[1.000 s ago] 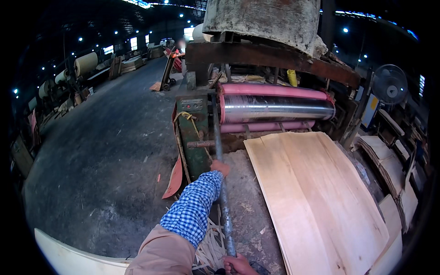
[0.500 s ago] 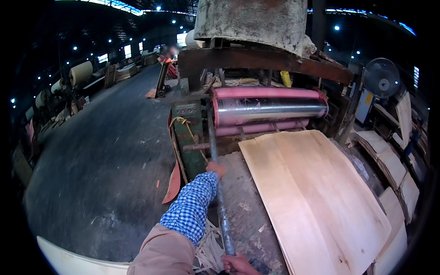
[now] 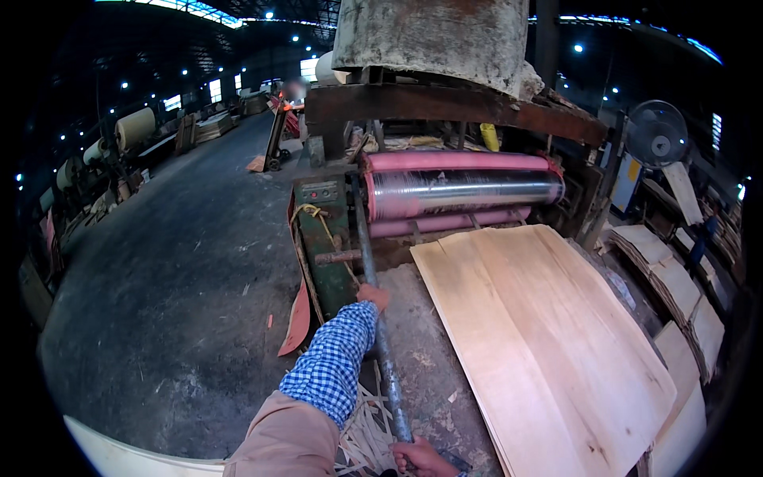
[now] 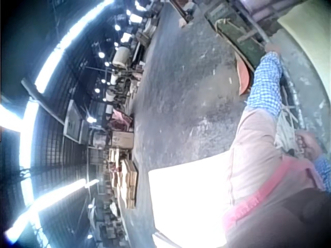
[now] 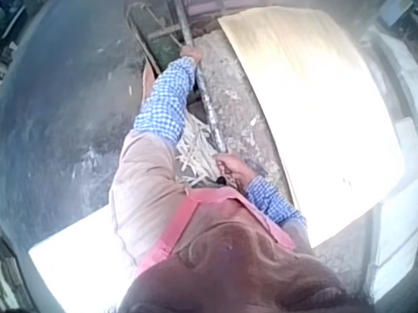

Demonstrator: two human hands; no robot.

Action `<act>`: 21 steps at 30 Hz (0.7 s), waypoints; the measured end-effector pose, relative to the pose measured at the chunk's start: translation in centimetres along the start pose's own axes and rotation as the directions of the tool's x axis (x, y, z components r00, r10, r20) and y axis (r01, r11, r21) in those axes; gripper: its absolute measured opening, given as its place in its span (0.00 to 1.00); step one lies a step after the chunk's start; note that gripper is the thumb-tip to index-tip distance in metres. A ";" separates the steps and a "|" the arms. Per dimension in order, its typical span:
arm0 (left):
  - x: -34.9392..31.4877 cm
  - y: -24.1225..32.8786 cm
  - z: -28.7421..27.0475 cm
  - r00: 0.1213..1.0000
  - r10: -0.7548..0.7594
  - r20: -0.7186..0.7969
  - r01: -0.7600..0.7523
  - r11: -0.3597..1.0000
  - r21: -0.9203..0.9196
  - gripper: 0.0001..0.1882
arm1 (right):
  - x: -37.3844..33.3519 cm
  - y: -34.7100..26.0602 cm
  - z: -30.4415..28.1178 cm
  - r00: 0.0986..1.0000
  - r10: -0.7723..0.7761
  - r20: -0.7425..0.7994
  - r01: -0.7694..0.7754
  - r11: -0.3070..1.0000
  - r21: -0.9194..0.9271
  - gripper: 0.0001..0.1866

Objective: The person guides a wood sheet through a roller machine using a long metal tool and then moves wood sheets by hand onto a stack.

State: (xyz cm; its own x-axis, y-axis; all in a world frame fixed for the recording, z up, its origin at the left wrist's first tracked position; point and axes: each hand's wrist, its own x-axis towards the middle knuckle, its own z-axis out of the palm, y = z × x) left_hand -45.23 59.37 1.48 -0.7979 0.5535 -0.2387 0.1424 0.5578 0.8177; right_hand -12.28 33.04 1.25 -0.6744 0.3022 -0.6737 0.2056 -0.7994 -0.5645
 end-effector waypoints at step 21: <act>-0.1 0.5 -0.4 0.999 0.012 0.043 -0.015 0.997 0.072 0.18 | 9.4 6.9 -6.1 0.976 -0.214 -0.023 0.208 0.965 -0.162 0.15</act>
State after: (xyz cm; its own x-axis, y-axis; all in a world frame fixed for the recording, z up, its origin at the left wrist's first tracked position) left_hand -45.25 59.34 2.09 -0.7705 0.5858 -0.2513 0.1960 0.5928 0.7811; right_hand -12.89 33.52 -11.95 -0.6865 0.4784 -0.5476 0.1727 -0.6242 -0.7619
